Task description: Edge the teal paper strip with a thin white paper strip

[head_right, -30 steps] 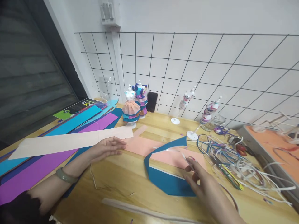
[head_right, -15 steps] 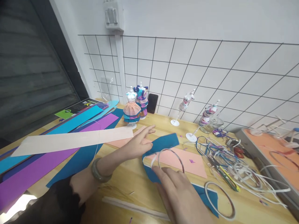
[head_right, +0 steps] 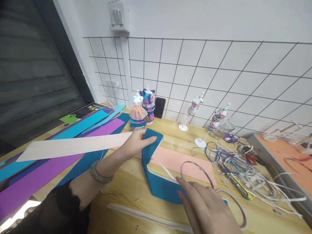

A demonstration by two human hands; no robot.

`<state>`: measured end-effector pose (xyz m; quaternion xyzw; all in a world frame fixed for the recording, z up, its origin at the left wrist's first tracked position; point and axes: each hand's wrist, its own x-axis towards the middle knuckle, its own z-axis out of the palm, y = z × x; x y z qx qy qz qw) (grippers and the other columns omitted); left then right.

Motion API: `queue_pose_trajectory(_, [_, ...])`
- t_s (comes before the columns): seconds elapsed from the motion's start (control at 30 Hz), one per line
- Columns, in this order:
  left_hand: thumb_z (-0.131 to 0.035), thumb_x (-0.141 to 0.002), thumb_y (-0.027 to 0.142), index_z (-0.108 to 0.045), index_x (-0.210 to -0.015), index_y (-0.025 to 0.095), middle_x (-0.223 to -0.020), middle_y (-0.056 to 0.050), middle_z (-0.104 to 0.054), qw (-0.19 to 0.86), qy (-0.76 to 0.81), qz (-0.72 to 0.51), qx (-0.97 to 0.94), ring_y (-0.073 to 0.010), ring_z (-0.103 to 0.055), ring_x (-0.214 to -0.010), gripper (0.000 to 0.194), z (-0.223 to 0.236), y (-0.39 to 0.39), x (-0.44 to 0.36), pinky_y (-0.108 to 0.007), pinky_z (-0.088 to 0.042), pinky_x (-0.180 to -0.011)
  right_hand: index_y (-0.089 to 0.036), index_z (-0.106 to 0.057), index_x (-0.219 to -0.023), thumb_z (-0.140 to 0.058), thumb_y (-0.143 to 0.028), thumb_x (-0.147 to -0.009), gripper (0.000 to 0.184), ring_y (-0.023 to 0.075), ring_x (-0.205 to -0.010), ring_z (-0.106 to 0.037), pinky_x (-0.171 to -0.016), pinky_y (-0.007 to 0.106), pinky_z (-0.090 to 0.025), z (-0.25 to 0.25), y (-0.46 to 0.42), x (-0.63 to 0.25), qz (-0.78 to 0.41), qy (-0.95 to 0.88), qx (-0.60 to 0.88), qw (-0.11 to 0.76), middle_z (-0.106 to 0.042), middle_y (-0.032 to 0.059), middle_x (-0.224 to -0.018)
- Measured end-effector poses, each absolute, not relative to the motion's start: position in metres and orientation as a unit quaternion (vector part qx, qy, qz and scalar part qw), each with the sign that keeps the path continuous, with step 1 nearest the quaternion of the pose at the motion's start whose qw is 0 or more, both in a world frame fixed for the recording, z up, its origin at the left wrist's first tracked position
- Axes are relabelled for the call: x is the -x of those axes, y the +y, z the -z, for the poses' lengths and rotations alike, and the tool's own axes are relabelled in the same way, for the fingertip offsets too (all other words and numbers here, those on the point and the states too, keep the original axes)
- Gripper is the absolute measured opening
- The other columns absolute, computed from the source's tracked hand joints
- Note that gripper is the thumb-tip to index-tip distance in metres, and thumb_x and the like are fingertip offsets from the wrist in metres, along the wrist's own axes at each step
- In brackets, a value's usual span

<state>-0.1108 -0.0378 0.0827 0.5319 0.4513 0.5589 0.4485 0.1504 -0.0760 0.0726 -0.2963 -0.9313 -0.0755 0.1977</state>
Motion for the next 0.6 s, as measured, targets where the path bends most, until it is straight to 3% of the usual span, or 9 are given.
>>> queue_pose_trajectory(0.23, [-0.065,-0.072,0.036,-0.062,-0.089,0.016,-0.086,-0.003,-0.066,0.414,0.473,-0.661,-0.409,-0.017,-0.06,-0.076,0.026,-0.076,-0.062,0.13,-0.029,-0.048,-0.07,-0.024,-0.049,-0.112,-0.037,-0.042,-0.089,0.032,0.0195,-0.077,-0.068,-0.06,0.028,-0.056,-0.063,-0.069,-0.145,0.012,-0.907,0.357,0.222,-0.07,0.0043,-0.087])
queue_pose_trajectory(0.43, [-0.063,-0.075,0.037,-0.059,-0.085,0.017,-0.076,0.0,-0.064,0.37,0.496,-0.689,-0.378,-0.0152,-0.059,-0.07,0.023,-0.072,-0.09,0.141,-0.029,-0.049,-0.069,-0.025,-0.05,-0.113,-0.04,-0.042,-0.088,0.032,0.0145,-0.06,-0.067,-0.053,0.023,-0.054,-0.055,-0.063,-0.136,-0.045,-0.902,0.369,0.219,-0.069,0.0011,-0.079])
queue_pose_trajectory(0.6, [-0.064,-0.074,0.038,-0.06,-0.092,0.019,-0.086,-0.001,-0.066,0.328,0.53,-0.689,-0.371,-0.018,-0.06,-0.08,0.027,-0.069,-0.109,0.154,-0.03,-0.048,-0.075,-0.023,-0.053,-0.11,-0.043,-0.045,-0.086,0.034,0.0126,-0.05,-0.062,-0.046,0.021,-0.051,-0.052,-0.052,-0.139,-0.064,-0.891,0.393,0.217,-0.067,0.0016,-0.074])
